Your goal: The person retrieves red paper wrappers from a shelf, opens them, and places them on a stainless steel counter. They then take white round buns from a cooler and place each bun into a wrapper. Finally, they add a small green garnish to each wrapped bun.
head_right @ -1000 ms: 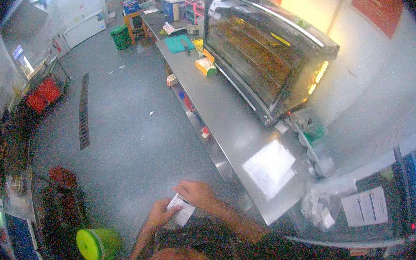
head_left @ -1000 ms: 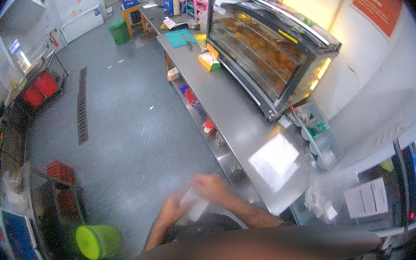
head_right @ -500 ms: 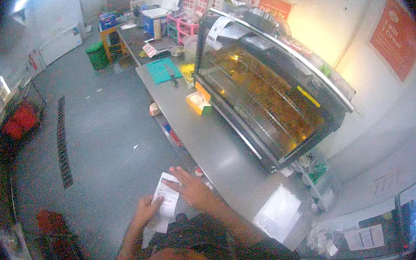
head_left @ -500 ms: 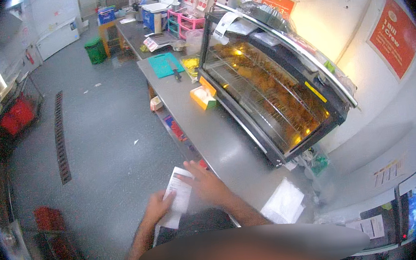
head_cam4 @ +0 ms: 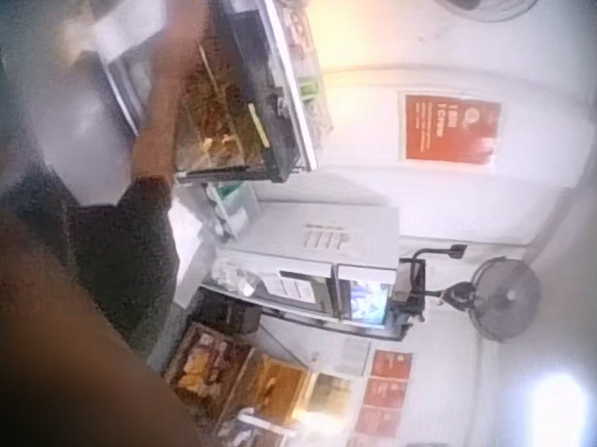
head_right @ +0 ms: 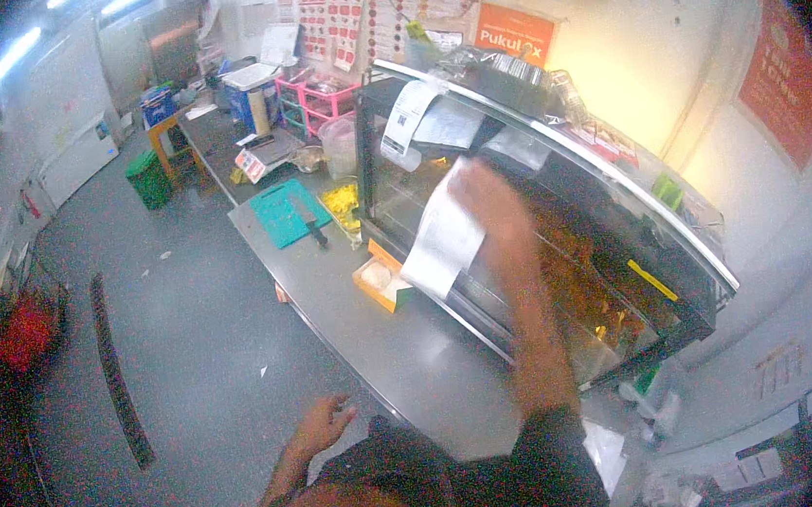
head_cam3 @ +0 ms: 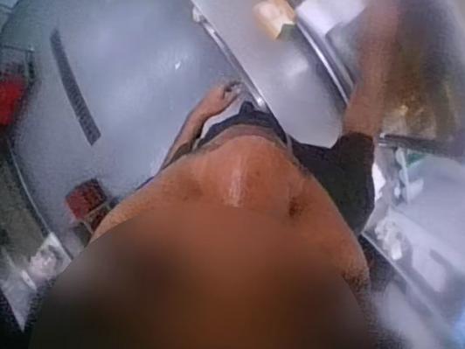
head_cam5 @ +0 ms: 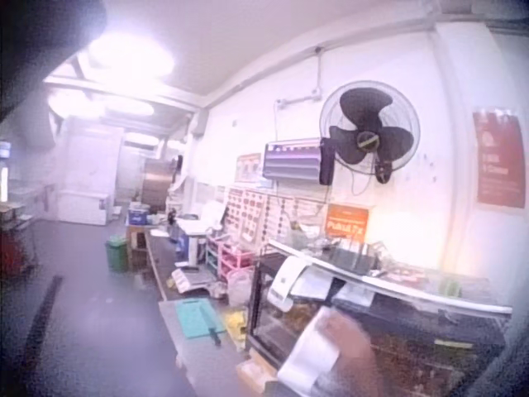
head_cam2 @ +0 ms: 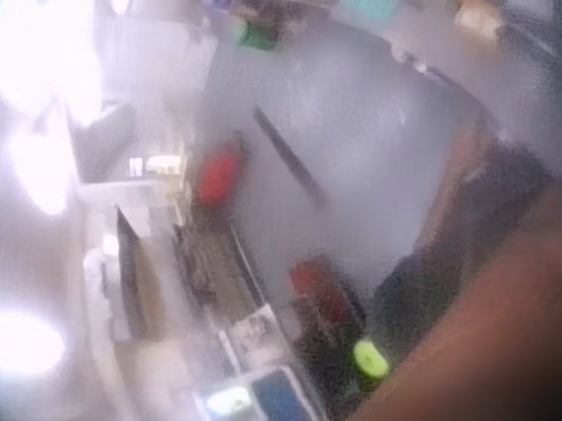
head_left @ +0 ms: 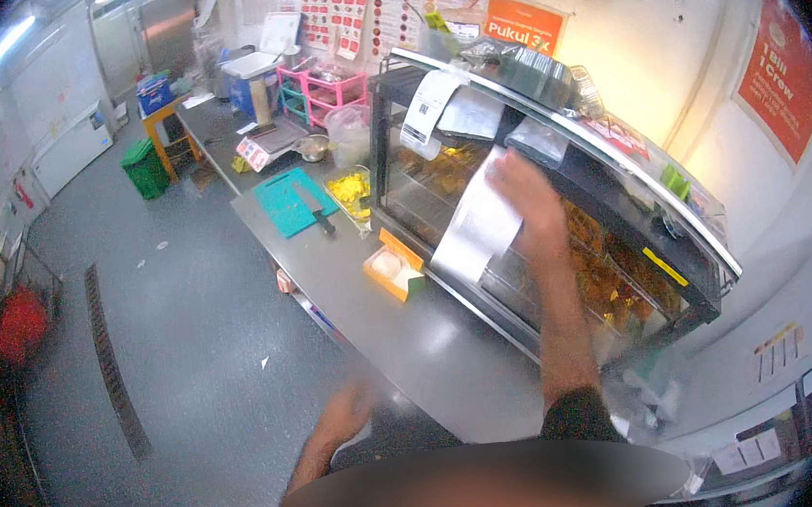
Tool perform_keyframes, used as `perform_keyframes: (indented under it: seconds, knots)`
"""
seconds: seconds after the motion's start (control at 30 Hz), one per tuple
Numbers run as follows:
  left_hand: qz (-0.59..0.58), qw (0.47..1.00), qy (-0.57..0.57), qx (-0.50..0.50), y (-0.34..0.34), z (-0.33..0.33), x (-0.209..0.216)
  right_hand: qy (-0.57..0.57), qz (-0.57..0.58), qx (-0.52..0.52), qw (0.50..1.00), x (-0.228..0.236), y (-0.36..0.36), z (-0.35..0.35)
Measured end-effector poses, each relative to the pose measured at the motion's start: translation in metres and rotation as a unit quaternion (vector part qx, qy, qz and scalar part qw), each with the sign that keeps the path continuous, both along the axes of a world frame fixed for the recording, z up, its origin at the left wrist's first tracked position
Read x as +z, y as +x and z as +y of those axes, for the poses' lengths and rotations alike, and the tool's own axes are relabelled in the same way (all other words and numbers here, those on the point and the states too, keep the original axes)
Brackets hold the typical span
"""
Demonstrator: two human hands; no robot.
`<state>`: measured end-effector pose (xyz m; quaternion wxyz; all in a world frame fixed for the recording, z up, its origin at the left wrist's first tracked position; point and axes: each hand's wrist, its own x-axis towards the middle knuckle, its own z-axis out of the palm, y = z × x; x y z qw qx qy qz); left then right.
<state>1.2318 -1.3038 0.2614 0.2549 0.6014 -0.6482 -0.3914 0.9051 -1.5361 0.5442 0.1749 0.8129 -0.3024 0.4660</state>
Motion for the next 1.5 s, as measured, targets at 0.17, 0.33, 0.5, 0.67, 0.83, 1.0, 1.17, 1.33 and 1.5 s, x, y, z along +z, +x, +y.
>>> perform_keyframes:
  seconds: [0.17, 0.33, 0.5, 0.67, 0.83, 1.0, 1.17, 1.33, 1.5]
  knots:
    - [-0.159, 0.981, 0.114, -0.018, 0.070, -0.017, -0.060, 0.015, 0.046, -0.094, 0.994, 0.061, -0.003, -0.122]
    - [-0.099, 0.976, 0.183, 0.056, 0.115, -0.029, -0.094, 0.060, 0.104, -0.116, 0.986, 0.065, 0.013, -0.178]
    - [-0.059, 0.970, 0.235, -0.025, 0.155, -0.053, -0.110, 0.058, 0.141, -0.168, 0.974, 0.056, 0.025, -0.179]
    - [-0.071, 0.957, 0.282, 0.011, 0.196, -0.077, -0.098, 0.049, 0.092, -0.215, 0.971, 0.052, 0.030, -0.184]
    - [-0.163, 0.966, 0.201, 0.024, 0.229, -0.110, -0.082, 0.064, 0.107, -0.281, 0.952, 0.047, 0.037, -0.184]
    - [-0.175, 0.969, 0.172, -0.001, 0.253, -0.136, -0.076, -0.036, 0.167, -0.333, 0.927, 0.049, 0.044, -0.182]
    - [-0.211, 0.961, 0.175, -0.024, 0.251, -0.154, -0.073, 0.000, 0.169, -0.380, 0.909, 0.050, 0.046, -0.178]
    - [-0.161, 0.979, 0.117, -0.049, 0.253, -0.160, -0.091, 0.003, 0.142, -0.405, 0.903, 0.044, 0.047, -0.174]
    - [-0.106, 0.975, 0.193, -0.028, 0.260, -0.161, -0.135, -0.011, 0.154, -0.429, 0.890, 0.040, 0.048, -0.170]
